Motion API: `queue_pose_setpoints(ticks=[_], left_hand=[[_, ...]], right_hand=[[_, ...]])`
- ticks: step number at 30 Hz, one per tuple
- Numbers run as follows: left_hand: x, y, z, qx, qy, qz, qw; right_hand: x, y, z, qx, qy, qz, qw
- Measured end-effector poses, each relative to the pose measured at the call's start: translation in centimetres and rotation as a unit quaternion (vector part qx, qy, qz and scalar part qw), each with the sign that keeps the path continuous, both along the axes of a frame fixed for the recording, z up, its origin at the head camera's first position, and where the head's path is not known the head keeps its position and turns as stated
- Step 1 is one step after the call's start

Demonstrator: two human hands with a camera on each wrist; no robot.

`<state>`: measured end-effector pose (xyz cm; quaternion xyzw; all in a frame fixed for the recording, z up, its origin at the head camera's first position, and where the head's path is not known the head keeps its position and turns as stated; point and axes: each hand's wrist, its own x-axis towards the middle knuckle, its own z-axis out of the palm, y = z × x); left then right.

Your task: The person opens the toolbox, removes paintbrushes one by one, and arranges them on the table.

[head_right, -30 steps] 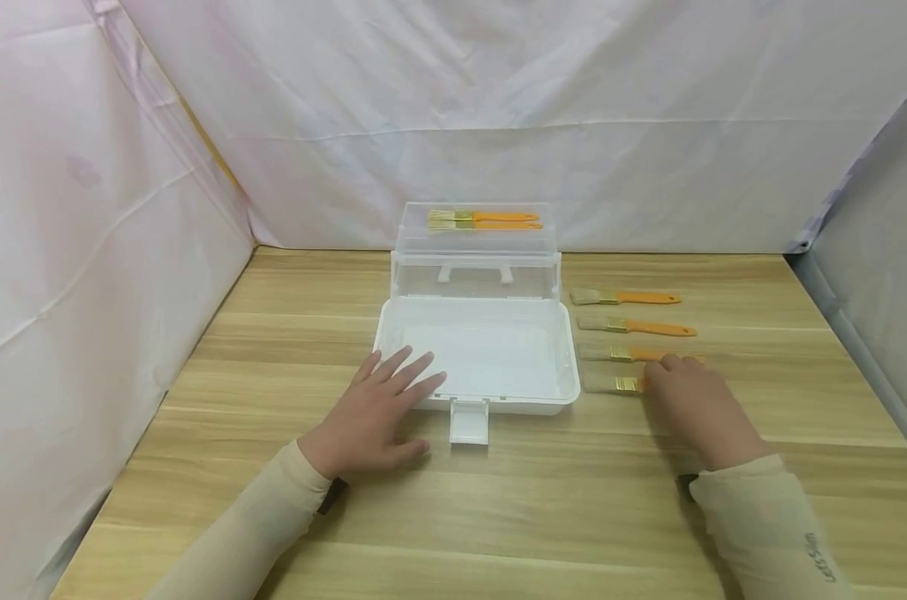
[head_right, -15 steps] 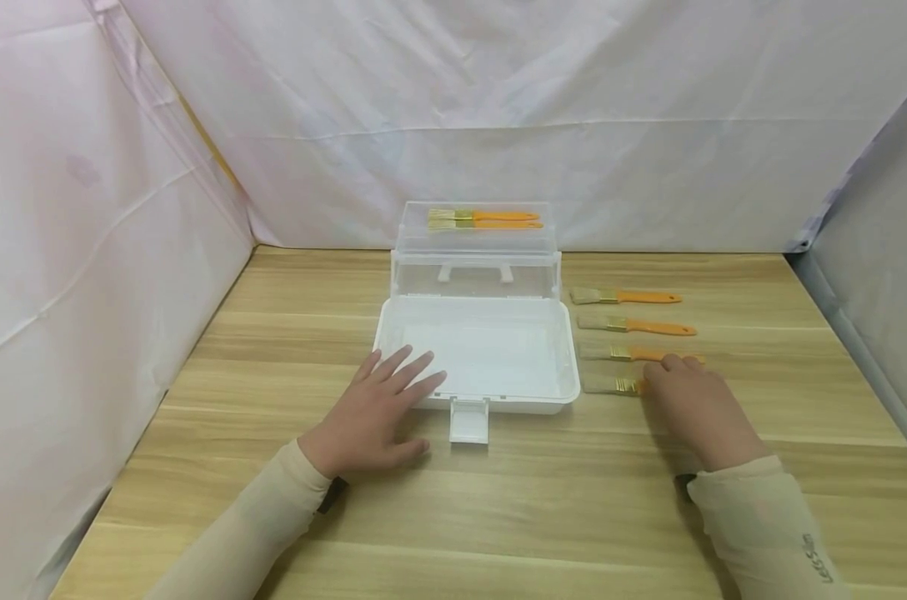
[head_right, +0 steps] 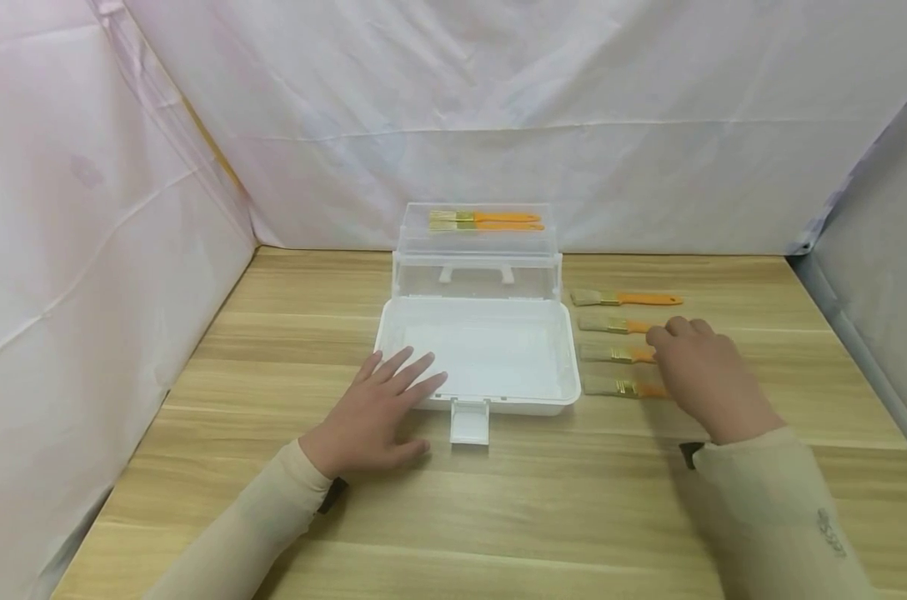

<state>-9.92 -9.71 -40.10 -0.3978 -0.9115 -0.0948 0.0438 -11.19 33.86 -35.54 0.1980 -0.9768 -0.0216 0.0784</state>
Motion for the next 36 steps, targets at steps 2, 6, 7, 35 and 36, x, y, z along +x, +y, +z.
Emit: queue_pose_setpoints(ticks=[2,6,7,35,36], left_hand=[[0.0,0.0,0.0,-0.001,0.0,-0.001,1.0],[-0.1,0.1,0.1,-0.002,-0.002,-0.003,1.0],[-0.1,0.1,0.2,-0.002,-0.002,-0.004,1.0],[-1.6,0.9,-0.1,-0.045,0.029,0.013,0.9985],[-1.7,0.9,-0.1,-0.044,0.031,0.013,0.9985]], right_hand=[[-0.5,-0.4,0.8,-0.001,0.009,0.005,1.0],[-1.6,-1.4,2.1,-0.006,0.024,0.021,0.999],[-1.8,-1.6,2.3,-0.007,0.025,0.026,0.999],[-5.6,-5.3,5.2,-0.038,0.046,0.088,0.994],[-5.9,-5.5,5.4,-0.039,0.048,0.09,0.994]])
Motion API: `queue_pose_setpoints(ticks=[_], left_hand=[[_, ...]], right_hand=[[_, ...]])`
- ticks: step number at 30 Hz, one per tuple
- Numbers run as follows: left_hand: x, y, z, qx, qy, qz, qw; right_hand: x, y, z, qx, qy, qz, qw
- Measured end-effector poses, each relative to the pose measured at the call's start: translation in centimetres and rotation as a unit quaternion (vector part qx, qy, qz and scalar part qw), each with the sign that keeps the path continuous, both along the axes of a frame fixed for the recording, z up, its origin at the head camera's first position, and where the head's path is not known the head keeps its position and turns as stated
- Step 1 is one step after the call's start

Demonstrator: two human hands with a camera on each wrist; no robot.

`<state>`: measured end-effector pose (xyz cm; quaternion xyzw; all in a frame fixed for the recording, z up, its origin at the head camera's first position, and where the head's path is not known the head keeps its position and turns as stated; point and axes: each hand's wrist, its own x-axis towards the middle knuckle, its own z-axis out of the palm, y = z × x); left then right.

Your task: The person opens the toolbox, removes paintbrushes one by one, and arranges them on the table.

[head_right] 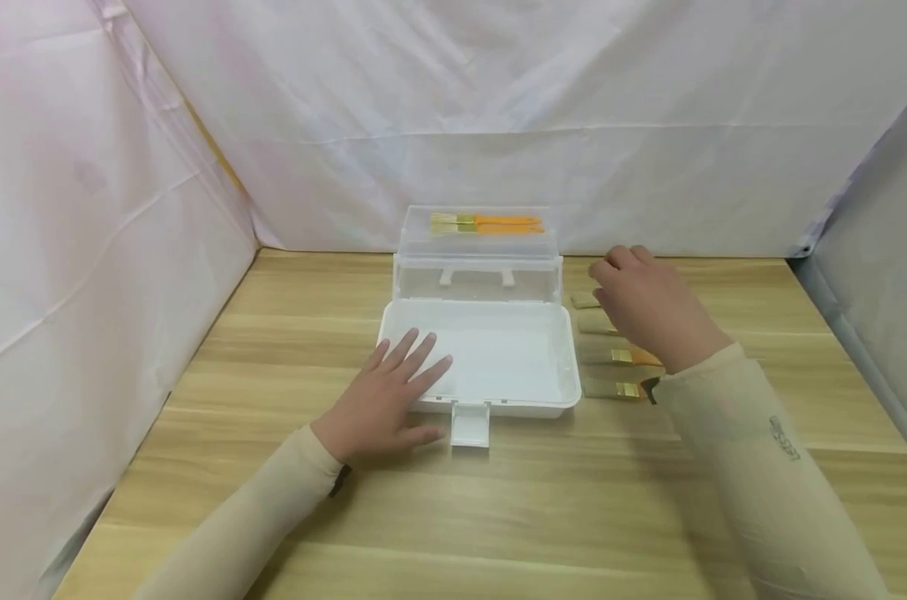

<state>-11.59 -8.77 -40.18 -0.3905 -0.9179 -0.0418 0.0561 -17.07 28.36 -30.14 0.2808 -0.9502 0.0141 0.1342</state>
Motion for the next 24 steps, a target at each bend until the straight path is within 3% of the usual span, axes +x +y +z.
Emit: queue_pose_setpoints(ticks=[10,16,24], left_hand=[[-0.1,0.1,0.1,0.005,-0.009,0.005,0.9999],[0.0,0.3,0.3,0.002,-0.023,0.006,0.9997],[0.1,0.3,0.4,-0.013,-0.032,0.014,0.9993]], right_hand=[[-3.9,-2.4,1.2,0.013,0.015,0.021,1.0],[-6.2,-3.4,1.7,0.016,-0.018,0.006,1.0],[-8.7,-6.2,1.3,0.068,-0.068,0.013,0.995]])
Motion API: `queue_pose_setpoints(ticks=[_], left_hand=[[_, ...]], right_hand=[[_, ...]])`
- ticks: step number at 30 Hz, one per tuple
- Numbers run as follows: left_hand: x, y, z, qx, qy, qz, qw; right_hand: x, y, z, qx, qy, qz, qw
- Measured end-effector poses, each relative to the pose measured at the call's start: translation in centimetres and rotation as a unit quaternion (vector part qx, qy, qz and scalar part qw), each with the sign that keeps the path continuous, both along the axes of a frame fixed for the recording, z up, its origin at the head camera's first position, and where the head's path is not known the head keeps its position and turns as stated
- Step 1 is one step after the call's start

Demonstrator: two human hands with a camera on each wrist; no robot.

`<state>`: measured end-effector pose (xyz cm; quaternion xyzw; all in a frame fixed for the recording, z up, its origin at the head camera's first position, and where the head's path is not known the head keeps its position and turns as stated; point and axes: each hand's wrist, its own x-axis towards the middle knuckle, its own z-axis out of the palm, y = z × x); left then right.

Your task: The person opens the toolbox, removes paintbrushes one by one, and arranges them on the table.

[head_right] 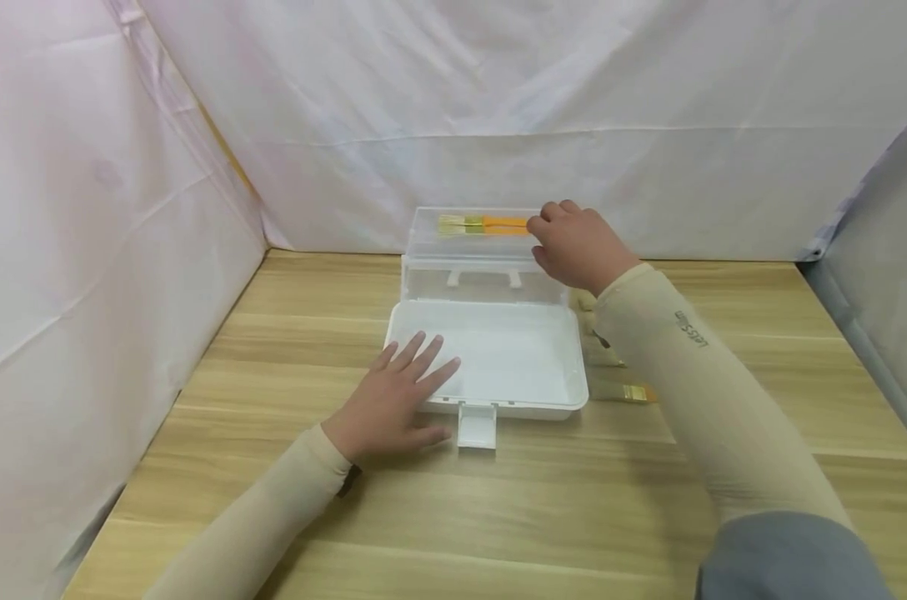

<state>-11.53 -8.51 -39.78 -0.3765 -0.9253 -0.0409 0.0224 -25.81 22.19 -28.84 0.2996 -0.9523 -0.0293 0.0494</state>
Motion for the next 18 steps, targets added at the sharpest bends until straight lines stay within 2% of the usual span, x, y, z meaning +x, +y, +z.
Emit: queue_pose_setpoints(ticks=[6,18], left_hand=[[0.0,0.0,-0.1,-0.004,0.002,-0.003,1.0],[0.2,-0.3,0.1,0.001,0.004,0.0,1.0]], right_hand=[[-1.0,-2.2,-0.3,0.031,-0.019,-0.012,0.999],[-2.5,-4.6,-0.2,0.031,-0.035,-0.021,0.999]])
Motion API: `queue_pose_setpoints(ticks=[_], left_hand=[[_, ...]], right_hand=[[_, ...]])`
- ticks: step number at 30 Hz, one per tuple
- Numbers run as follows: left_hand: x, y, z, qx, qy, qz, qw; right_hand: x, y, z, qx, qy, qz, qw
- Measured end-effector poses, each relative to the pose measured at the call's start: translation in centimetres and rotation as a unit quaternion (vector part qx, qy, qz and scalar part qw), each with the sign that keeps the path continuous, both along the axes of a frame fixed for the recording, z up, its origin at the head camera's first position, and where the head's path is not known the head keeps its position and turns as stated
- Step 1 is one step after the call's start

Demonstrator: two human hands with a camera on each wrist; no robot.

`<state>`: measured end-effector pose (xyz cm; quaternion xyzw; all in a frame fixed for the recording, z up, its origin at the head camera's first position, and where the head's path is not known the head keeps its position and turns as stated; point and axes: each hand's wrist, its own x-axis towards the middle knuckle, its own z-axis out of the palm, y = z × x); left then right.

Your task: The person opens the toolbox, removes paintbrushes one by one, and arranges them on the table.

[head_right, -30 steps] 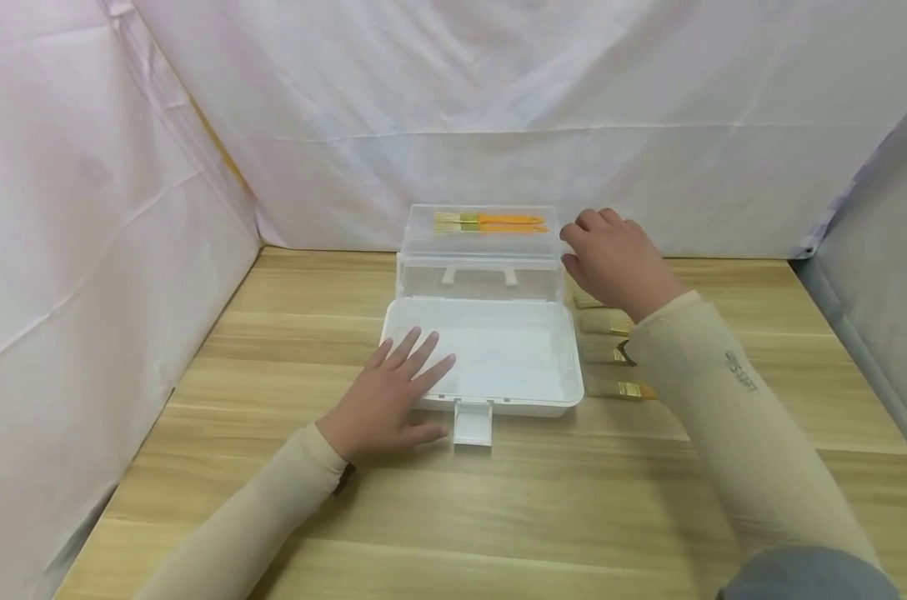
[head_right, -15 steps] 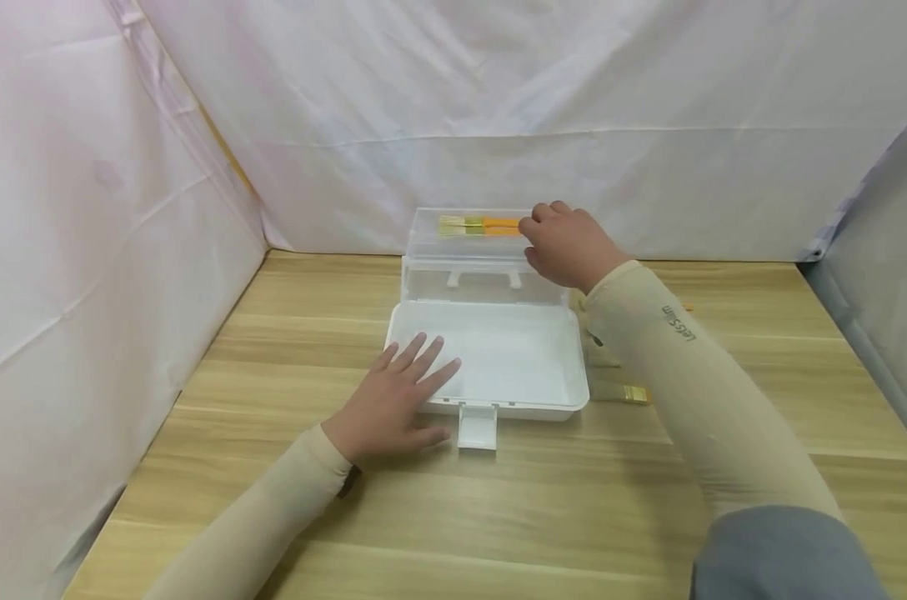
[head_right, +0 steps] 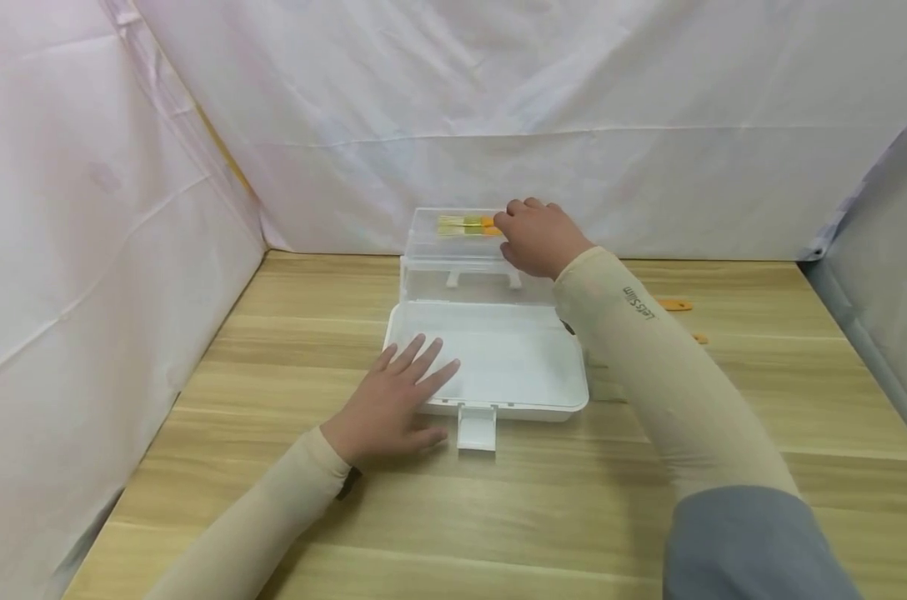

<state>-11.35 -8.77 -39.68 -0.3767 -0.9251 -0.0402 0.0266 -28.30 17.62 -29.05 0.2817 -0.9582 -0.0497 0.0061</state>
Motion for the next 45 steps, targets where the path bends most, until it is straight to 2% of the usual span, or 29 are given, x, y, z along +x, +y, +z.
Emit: queue_pose_setpoints(ticks=[6,18,33,45], left_hand=[[0.2,-0.1,0.0,0.005,-0.001,-0.001,1.0],[0.3,-0.3,0.1,0.007,0.01,0.0,0.9999],[1.1,-0.4,0.0,0.01,0.004,0.001,0.9999],[1.0,-0.7,0.1,0.015,0.002,0.006,0.9999]], right_hand=[[-0.7,-1.2,-0.3,0.003,-0.007,-0.013,1.0],[-2.1,-2.2,-0.8,-0.02,0.008,-0.001,1.0],[-2.0,-2.2,-1.7,-0.053,0.001,0.002,0.999],[-2.4,-2.9,-2.1,-0.053,-0.024,-0.014,0.998]])
